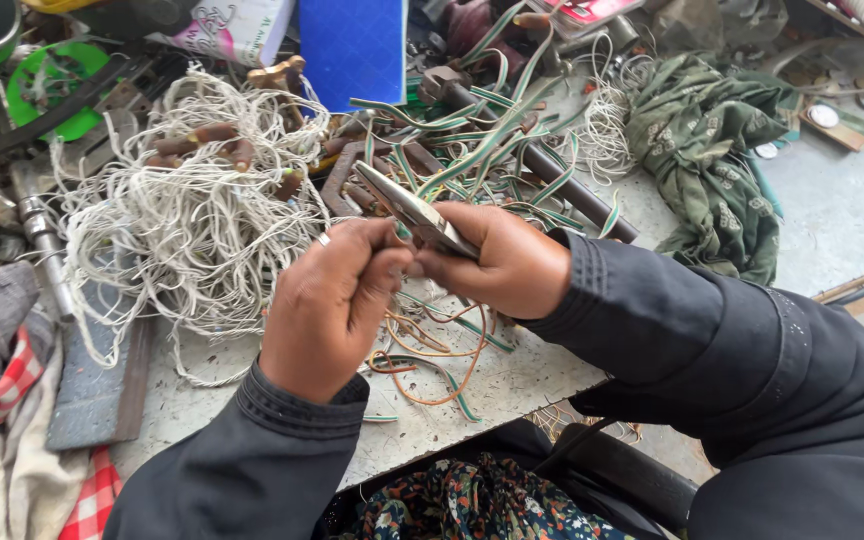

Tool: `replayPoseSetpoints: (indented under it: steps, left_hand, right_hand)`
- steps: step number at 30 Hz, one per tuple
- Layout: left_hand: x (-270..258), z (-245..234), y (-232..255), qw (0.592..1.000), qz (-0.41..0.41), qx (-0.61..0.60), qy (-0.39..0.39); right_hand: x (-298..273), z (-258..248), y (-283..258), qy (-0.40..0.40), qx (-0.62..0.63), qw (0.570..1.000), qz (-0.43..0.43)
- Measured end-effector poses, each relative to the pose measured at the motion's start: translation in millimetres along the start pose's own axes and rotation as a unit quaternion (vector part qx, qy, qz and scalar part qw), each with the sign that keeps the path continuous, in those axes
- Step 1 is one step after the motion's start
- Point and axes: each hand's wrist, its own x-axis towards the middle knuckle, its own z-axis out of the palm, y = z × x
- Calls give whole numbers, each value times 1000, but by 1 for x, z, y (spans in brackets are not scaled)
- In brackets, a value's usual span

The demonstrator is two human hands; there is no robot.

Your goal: The person uses pliers to strip the insulation from multiple short pieces of electrical wire. They repeatedly pick up a wire, grip it with the pliers, and pull the insulation off to expose the copper conductor, then place the stripped wire on the table.

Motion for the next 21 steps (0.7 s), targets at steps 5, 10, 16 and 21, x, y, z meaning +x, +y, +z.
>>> replayPoseSetpoints:
  steps: [5,10,16,21]
  left_hand:
    - [4,-7,-8,1000,14,-11,13]
    - [7,-7,-6,1000,3,-14,12]
    - [7,-7,-10,999,-7,10,40]
    - [16,-20,-27,975,-158,102,119]
  right_hand:
    - [3,-8,-7,-22,218,976,2]
    - [10,-36,-14,84,338,937,-26]
    - [10,-37,0,157,396,902,-65]
    - [6,-39,-4,76,447,884,-110]
